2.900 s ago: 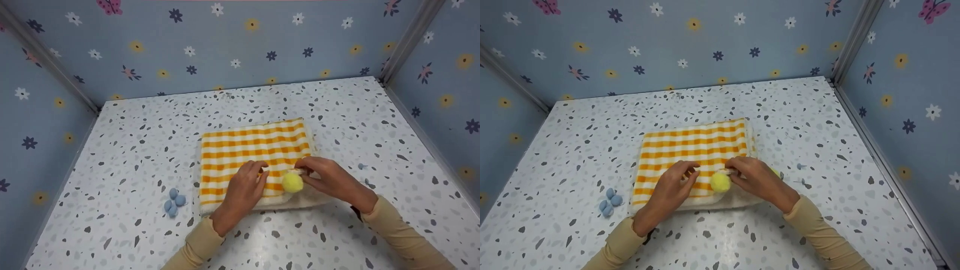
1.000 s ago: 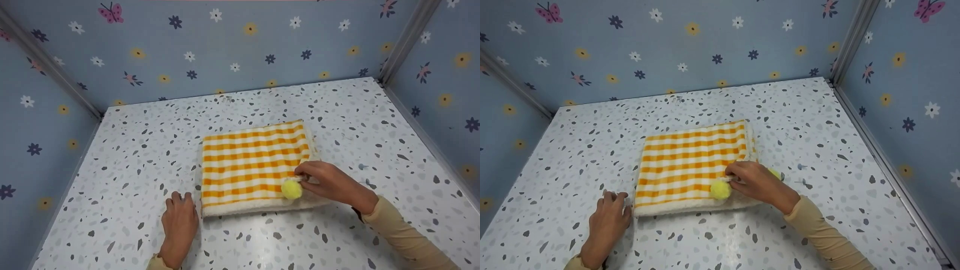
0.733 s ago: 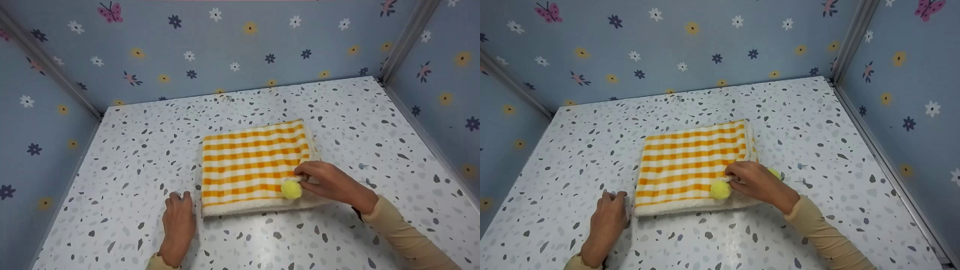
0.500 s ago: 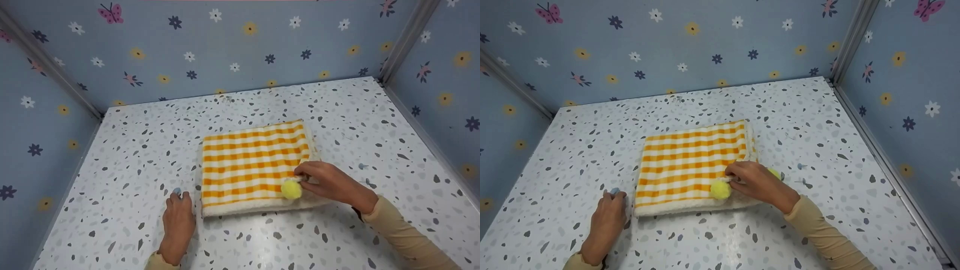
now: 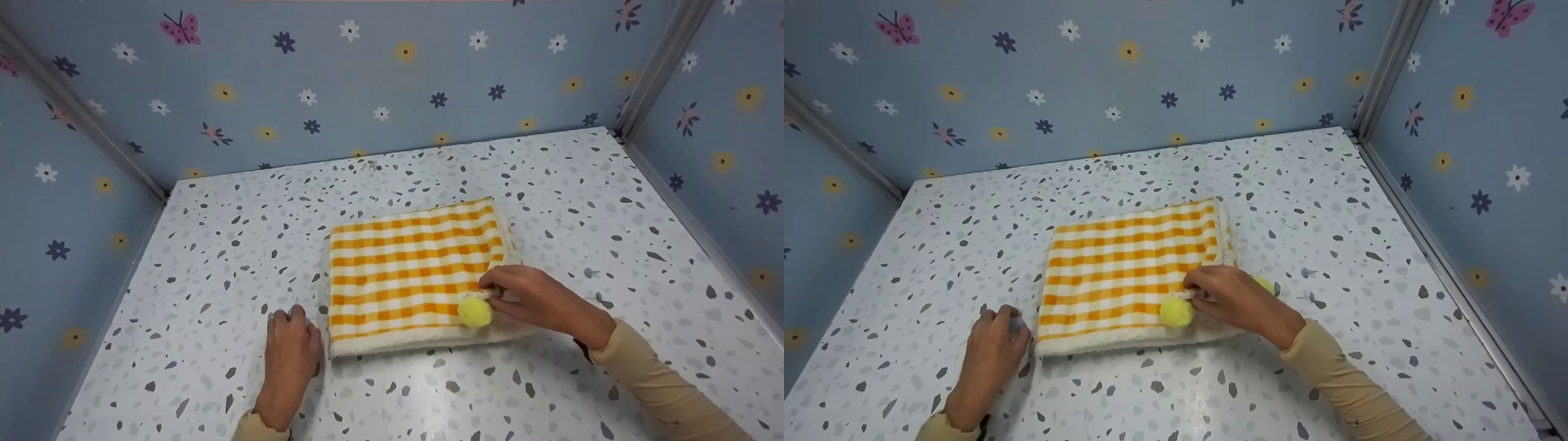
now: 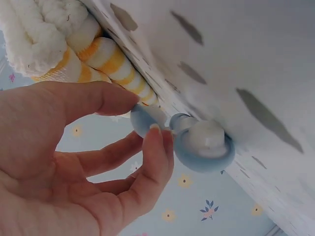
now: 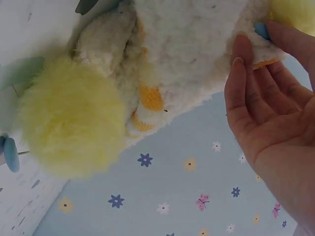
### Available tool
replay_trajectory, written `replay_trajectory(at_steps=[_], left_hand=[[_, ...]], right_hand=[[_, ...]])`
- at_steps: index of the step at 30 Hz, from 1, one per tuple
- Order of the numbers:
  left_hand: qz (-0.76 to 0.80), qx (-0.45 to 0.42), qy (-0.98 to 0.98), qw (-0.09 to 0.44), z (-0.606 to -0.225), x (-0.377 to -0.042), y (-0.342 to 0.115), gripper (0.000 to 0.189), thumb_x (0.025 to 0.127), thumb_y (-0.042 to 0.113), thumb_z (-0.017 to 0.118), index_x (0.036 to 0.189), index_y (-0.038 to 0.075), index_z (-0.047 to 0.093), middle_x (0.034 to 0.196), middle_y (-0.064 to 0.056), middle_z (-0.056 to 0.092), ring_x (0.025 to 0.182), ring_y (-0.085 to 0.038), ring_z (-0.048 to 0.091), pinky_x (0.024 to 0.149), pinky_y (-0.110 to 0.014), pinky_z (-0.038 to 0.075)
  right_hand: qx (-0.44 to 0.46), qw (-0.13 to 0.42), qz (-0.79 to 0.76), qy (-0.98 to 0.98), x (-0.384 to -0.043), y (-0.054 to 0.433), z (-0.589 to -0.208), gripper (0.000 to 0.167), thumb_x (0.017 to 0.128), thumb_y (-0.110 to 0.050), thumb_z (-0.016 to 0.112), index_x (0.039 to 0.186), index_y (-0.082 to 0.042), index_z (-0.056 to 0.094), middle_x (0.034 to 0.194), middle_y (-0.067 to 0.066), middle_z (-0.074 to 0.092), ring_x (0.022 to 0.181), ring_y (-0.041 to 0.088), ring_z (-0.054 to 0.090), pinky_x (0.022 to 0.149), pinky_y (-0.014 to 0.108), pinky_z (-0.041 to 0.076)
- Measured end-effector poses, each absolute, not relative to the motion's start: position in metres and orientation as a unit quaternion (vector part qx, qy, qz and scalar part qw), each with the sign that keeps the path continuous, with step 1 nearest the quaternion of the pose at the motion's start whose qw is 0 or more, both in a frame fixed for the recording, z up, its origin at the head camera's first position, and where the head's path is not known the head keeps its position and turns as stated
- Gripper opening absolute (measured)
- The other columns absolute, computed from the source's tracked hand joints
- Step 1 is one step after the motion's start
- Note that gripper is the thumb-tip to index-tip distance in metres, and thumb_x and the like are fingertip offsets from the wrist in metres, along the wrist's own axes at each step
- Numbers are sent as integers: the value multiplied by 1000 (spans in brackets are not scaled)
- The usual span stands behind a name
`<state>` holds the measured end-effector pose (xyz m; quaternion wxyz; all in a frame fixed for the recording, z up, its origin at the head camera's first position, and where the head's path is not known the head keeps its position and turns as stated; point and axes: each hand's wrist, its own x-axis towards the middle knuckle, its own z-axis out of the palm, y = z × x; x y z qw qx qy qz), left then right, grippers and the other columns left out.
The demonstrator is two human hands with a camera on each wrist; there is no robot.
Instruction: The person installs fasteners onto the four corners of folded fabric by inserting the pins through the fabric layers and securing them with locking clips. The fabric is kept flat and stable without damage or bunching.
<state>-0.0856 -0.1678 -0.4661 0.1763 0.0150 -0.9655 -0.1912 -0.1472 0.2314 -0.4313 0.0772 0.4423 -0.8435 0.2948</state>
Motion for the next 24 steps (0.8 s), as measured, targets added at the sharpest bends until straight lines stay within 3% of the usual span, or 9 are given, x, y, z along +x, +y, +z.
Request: replay_trajectory(at_steps=[5, 15, 24], left_hand=[[-204, 12, -960, 191, -464, -90, -166, 16, 86, -7, 67, 100, -13, 61, 90, -28, 55, 83, -42, 55, 73, -53, 50], [-242, -19, -942, 233, -454, -98, -155, 12, 87, -7, 66, 96, -12, 61, 85, -25, 53, 78, -42, 55, 69, -52, 50], [-255, -56, -932, 253, -446, -104, -137, 12, 86, -7, 69, 96, -9, 63, 82, -21, 52, 73, -36, 54, 67, -48, 51]], right_hand=[[445, 79, 294, -843, -148, 232, -431, 22, 88, 1, 78, 107, -9, 70, 97, -2, 69, 82, 10, 61, 69, 29, 55], [443, 69, 302, -841, -147, 233, -432, 24, 88, 2, 78, 107, -9, 69, 97, -2, 68, 83, 10, 61, 69, 30, 55], [444, 72, 289, -845, -147, 232, -433, 22, 89, 0, 78, 107, -9, 69, 97, -2, 69, 83, 9, 62, 70, 30, 56]])
